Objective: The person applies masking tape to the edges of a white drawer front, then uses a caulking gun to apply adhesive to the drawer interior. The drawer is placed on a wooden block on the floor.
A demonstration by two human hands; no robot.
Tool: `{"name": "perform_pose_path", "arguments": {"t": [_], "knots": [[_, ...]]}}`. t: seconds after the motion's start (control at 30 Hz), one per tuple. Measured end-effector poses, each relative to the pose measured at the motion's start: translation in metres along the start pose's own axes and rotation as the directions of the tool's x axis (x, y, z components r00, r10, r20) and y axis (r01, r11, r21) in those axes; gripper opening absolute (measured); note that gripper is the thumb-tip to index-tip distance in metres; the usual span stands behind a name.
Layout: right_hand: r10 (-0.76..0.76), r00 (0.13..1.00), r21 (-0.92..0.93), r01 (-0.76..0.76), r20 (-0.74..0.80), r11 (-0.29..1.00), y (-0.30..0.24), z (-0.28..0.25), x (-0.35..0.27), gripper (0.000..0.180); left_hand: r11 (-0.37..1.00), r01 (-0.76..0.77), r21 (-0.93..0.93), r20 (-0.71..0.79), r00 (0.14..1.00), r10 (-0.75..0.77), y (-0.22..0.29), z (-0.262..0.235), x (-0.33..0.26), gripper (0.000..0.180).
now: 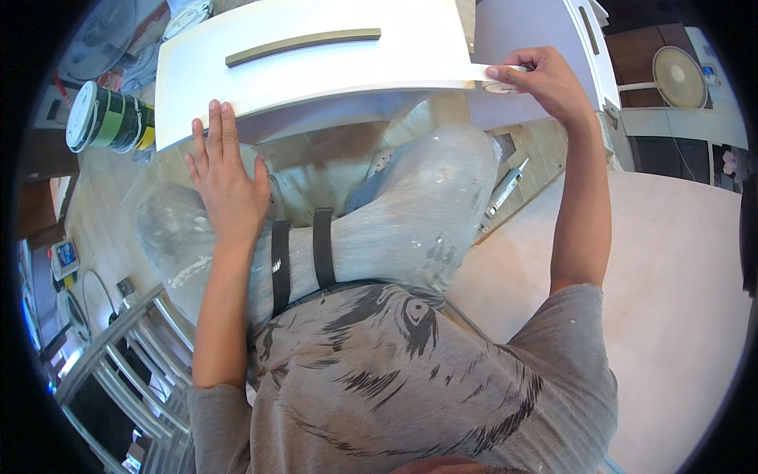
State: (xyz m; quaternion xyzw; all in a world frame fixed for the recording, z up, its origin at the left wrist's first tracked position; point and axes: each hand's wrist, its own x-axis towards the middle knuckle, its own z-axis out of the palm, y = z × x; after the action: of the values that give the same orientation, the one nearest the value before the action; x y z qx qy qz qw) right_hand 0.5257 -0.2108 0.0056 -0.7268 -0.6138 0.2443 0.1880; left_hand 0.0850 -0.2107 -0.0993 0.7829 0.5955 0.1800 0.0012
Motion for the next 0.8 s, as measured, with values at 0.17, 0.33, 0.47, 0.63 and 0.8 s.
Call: {"name": "perform_pose_path", "arguments": {"t": [0.17, 0.33, 0.47, 0.63, 0.8], "knots": [[0.024, 0.999, 0.001, -0.024, 0.022, 1.000, 0.012, 0.008, 0.004, 0.043, 1.000, -0.019, -0.015, -0.025, 1.000, 0.018, 0.003, -0.002, 0.000, 0.094], [0.049, 0.998, 0.048, -0.050, 0.030, 0.998, 0.016, 0.021, 0.005, 0.044, 0.999, -0.040, -0.031, -0.041, 0.998, 0.039, 0.004, -0.003, 0.002, 0.093], [0.038, 0.998, 0.059, -0.041, 0.043, 0.997, 0.027, 0.025, 0.010, 0.047, 0.997, -0.068, -0.041, -0.058, 0.996, 0.065, 0.002, -0.002, 0.002, 0.092], [0.027, 0.998, 0.071, -0.030, 0.054, 0.997, 0.031, 0.029, 0.010, 0.047, 0.996, -0.076, -0.038, -0.057, 0.996, 0.074, 0.001, -0.001, 0.001, 0.092], [0.021, 0.999, 0.056, -0.023, 0.043, 0.998, 0.031, 0.031, 0.009, 0.045, 0.996, -0.082, -0.036, -0.057, 0.995, 0.080, 0.000, -0.001, 0.001, 0.092]]}}
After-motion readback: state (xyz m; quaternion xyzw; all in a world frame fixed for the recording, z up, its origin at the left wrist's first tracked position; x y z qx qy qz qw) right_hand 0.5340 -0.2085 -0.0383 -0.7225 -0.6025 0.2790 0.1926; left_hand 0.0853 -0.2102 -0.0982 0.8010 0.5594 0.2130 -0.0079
